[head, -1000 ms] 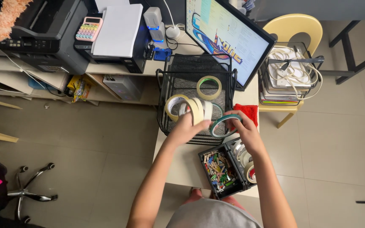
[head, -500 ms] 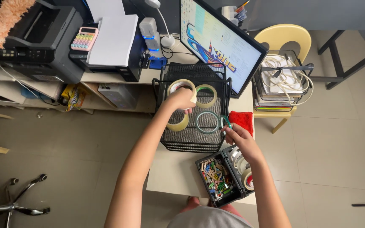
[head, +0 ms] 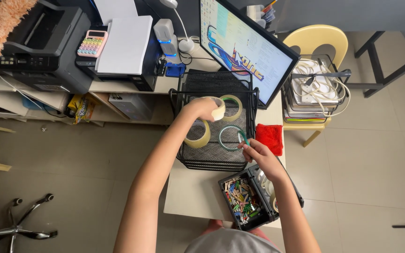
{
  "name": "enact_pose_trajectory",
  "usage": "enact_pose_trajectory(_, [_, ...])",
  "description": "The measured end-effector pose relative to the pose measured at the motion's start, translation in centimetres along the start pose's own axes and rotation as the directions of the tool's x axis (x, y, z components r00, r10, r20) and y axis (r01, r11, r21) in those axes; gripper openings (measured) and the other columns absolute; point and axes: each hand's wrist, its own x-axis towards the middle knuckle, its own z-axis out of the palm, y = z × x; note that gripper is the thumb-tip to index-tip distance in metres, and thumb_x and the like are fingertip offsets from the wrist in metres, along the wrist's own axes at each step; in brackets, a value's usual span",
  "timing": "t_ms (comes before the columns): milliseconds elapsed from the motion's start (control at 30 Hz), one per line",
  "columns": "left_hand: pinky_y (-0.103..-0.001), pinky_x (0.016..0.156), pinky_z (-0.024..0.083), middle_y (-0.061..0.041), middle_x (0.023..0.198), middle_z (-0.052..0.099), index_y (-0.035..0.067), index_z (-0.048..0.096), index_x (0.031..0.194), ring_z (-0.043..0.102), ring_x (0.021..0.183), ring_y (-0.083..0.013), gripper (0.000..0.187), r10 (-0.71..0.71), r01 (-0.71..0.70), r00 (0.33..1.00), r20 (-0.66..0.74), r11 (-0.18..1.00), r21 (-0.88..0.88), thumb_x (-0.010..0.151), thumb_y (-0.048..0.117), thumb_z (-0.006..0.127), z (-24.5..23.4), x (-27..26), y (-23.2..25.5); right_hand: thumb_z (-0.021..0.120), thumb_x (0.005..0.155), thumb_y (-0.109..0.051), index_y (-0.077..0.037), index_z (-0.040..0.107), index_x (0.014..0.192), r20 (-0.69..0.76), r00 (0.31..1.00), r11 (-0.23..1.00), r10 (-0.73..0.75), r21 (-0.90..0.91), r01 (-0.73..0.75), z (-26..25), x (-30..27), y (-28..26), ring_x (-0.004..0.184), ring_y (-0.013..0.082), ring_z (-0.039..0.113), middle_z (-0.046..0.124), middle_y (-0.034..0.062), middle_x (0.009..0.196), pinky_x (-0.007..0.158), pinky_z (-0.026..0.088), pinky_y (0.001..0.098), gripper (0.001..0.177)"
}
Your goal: The person organizes various office supplies on a desk. They place multiple rolls of tape into a black wire mesh organizer and then transfer clear plastic keychains and colorful clothespins from a black plastic box into the same organizer.
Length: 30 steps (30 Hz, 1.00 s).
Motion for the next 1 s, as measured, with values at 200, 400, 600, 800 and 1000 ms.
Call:
enact_pose_trajectory(200, [-0.037,0.082,0.065,-0.01,0.096,0.084,0.004,0.08,0.101,0.084,0.089,-0.0229,0.022,-0.192,0.209,0.967,0.168,0.974,-0.09,0.084,0.015,0.07,1.2,-0.4,-2.9,0.053,0.106,-0.026,-0.001,0.068,0.112,0.022,1.0,0.999,0.017,-0.05,-0.015,0.2,0.5,0.8,0.069,0.0088,0.045,0.048,-0.0032,0.072,0.065,0.041,0.0238,0.03])
enact_pose_trajectory(400, [-0.045,0.079,0.059,-0.017,0.095,0.074,0.005,0.076,0.098,0.074,0.092,-0.033,0.024,-0.073,0.086,0.952,-0.296,0.996,0.031,0.078,0.016,0.078,5.7,1.5,-6.2,0.053,0.105,-0.027,-0.001,0.067,0.112,0.041,0.999,0.999,0.036,-0.021,-0.035,0.7,1.4,0.5,0.069,0.0079,0.049,0.055,-0.0025,0.075,0.065,0.044,0.0242,0.03])
enact_pose_trajectory(600, [-0.047,0.103,0.054,-0.012,0.096,0.077,0.012,0.077,0.099,0.075,0.096,-0.0321,0.009,-0.124,0.185,0.86,-0.495,0.98,0.077,0.095,0.007,0.07,11.5,4.6,-8.9,0.053,0.106,-0.027,-0.001,0.067,0.114,0.049,0.998,0.998,0.036,-0.052,-0.033,1.2,1.6,0.7,0.071,0.0078,0.05,0.057,-0.002,0.077,0.066,0.044,0.0243,0.03])
enact_pose_trajectory(800, [-0.044,0.087,0.056,-0.018,0.111,0.068,-0.001,0.074,0.093,0.067,0.104,-0.0388,0.04,-0.069,0.069,0.805,-0.59,0.997,-0.022,0.061,0.015,0.091,6.1,-0.3,-5.1,0.053,0.105,-0.026,-0.002,0.067,0.114,0.039,0.998,0.998,0.056,-0.03,-0.055,0.7,1.6,1.5,0.07,0.0084,0.051,0.057,-0.0017,0.076,0.066,0.046,0.0247,0.029])
enact_pose_trajectory(1000, [-0.038,0.092,0.058,-0.017,0.111,0.07,-0.002,0.073,0.104,0.068,0.107,-0.0284,0.035,-0.144,0.198,0.869,-0.474,0.978,0.065,0.081,0.021,0.087,3.9,-3.2,-0.7,0.053,0.105,-0.026,-0.002,0.067,0.112,0.013,0.998,0.997,0.056,-0.052,-0.056,0.9,1.4,0.8,0.07,0.0088,0.051,0.057,-0.0014,0.076,0.066,0.046,0.0248,0.029])
